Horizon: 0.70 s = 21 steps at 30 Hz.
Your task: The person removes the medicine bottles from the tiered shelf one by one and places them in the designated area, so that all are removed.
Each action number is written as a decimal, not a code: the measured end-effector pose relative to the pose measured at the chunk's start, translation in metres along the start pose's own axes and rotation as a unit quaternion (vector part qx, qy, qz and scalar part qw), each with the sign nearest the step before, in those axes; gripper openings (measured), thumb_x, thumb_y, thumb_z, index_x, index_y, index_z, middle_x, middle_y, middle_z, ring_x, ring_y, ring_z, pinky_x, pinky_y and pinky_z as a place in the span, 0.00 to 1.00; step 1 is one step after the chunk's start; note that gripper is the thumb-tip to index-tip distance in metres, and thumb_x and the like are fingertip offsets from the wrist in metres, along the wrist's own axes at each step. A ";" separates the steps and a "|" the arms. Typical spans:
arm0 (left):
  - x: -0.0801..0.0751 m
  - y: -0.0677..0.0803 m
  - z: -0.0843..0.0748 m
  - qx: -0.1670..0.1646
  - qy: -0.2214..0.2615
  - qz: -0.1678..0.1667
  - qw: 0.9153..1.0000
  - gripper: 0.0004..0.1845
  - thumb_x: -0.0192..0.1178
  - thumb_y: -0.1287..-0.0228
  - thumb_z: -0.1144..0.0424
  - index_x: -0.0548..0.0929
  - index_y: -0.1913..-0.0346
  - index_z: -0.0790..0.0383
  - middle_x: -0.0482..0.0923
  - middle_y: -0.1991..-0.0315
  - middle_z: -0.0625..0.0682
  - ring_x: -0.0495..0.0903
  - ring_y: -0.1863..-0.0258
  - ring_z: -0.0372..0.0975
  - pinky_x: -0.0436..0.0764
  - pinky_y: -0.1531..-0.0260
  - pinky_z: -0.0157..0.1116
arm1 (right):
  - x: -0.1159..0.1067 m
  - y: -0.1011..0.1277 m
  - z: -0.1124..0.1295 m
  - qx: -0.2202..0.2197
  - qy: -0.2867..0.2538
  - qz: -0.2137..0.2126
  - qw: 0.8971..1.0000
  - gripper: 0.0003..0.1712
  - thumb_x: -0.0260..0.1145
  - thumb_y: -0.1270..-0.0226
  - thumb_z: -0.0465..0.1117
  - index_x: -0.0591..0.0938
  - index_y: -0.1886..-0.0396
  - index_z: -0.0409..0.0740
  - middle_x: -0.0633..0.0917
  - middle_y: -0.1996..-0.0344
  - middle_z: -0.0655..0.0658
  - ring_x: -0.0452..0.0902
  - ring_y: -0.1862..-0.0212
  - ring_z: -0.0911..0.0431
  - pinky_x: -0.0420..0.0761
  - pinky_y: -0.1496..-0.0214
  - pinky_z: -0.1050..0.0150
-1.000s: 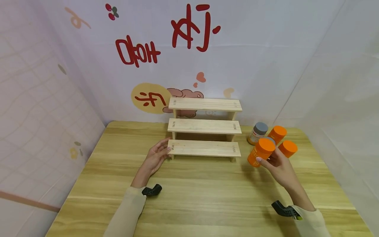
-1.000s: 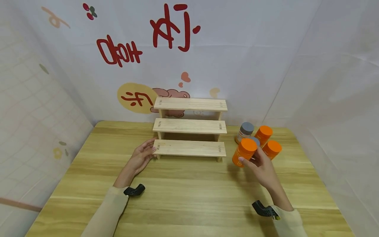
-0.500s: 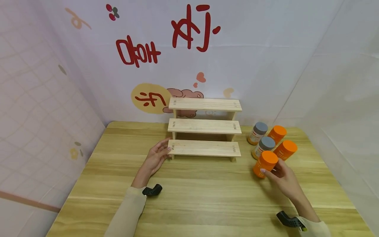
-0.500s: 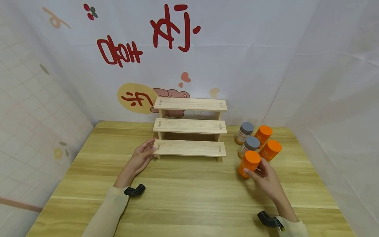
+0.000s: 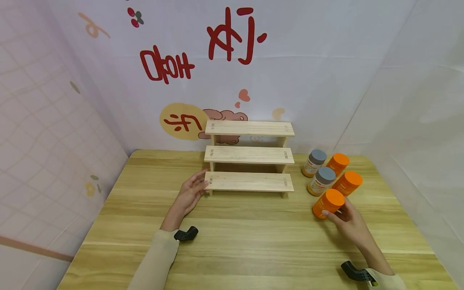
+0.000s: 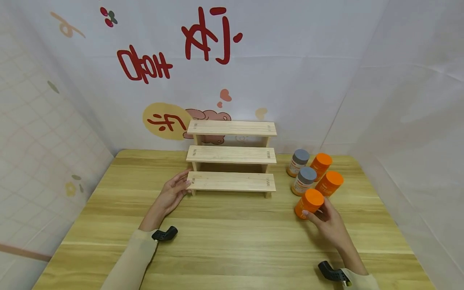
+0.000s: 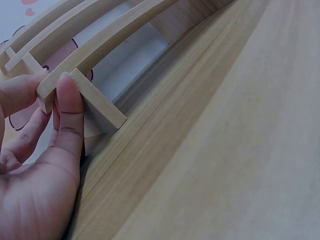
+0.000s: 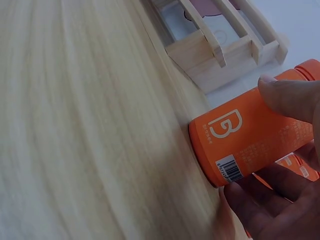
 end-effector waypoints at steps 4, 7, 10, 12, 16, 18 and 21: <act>-0.004 0.001 0.000 0.002 0.002 -0.010 1.000 0.34 0.58 0.24 0.70 0.60 0.20 0.62 0.72 0.46 0.51 0.77 0.57 0.33 0.84 0.60 0.27 | 0.002 -0.004 -0.002 -0.005 0.000 0.004 1.000 0.34 0.69 0.29 0.34 0.67 0.27 0.38 0.74 0.44 0.74 0.71 0.44 0.82 0.77 0.47 0.85; -0.006 0.002 0.001 0.001 0.004 -0.018 1.000 0.34 0.58 0.24 0.70 0.60 0.20 0.62 0.71 0.48 0.50 0.76 0.59 0.33 0.85 0.60 0.28 | 0.002 -0.006 -0.005 0.001 0.006 0.011 1.000 0.34 0.69 0.28 0.36 0.67 0.27 0.39 0.74 0.44 0.73 0.71 0.44 0.82 0.77 0.47 0.85; -0.007 0.002 0.002 -0.004 -0.007 -0.017 1.000 0.34 0.57 0.23 0.68 0.58 0.20 0.63 0.70 0.48 0.49 0.76 0.59 0.34 0.85 0.59 0.28 | 0.001 -0.006 -0.005 0.011 0.025 0.015 1.000 0.35 0.70 0.28 0.39 0.66 0.26 0.41 0.72 0.43 0.72 0.70 0.44 0.83 0.76 0.47 0.86; -0.007 0.002 0.002 -0.010 -0.022 -0.014 1.000 0.33 0.55 0.21 0.65 0.58 0.20 0.62 0.70 0.47 0.49 0.76 0.59 0.34 0.85 0.58 0.29 | -0.003 -0.004 -0.002 0.014 0.038 0.012 0.999 0.37 0.70 0.29 0.40 0.65 0.26 0.41 0.72 0.43 0.71 0.69 0.45 0.83 0.75 0.46 0.86; -0.013 0.006 -0.005 -0.018 -0.085 -0.020 0.996 0.29 0.52 0.19 0.57 0.62 0.21 0.62 0.74 0.47 0.52 0.79 0.57 0.37 0.86 0.59 0.31 | -0.015 0.002 0.011 -0.003 0.064 -0.011 0.998 0.39 0.72 0.31 0.38 0.65 0.24 0.41 0.72 0.43 0.69 0.69 0.45 0.83 0.74 0.46 0.87; -0.020 0.012 -0.011 -0.021 -0.121 -0.038 0.992 0.28 0.52 0.19 0.55 0.66 0.23 0.62 0.76 0.49 0.55 0.81 0.59 0.39 0.87 0.61 0.33 | -0.021 0.004 0.022 -0.023 0.073 -0.027 0.997 0.39 0.73 0.32 0.35 0.66 0.25 0.41 0.73 0.41 0.68 0.70 0.44 0.81 0.73 0.45 0.87; -0.034 0.023 -0.024 -0.024 -0.169 -0.064 0.983 0.28 0.52 0.19 0.53 0.67 0.24 0.62 0.79 0.46 0.61 0.83 0.59 0.41 0.88 0.62 0.36 | -0.031 0.005 0.039 -0.054 0.082 -0.048 0.994 0.40 0.73 0.35 0.31 0.68 0.25 0.41 0.74 0.37 0.67 0.71 0.41 0.79 0.71 0.43 0.88</act>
Point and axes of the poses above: each hand's wrist, its own y-axis away from the middle knuckle, its own x-axis out of the palm, z = x × y, the point moved 10 cm from there along -y, towards the middle knuckle
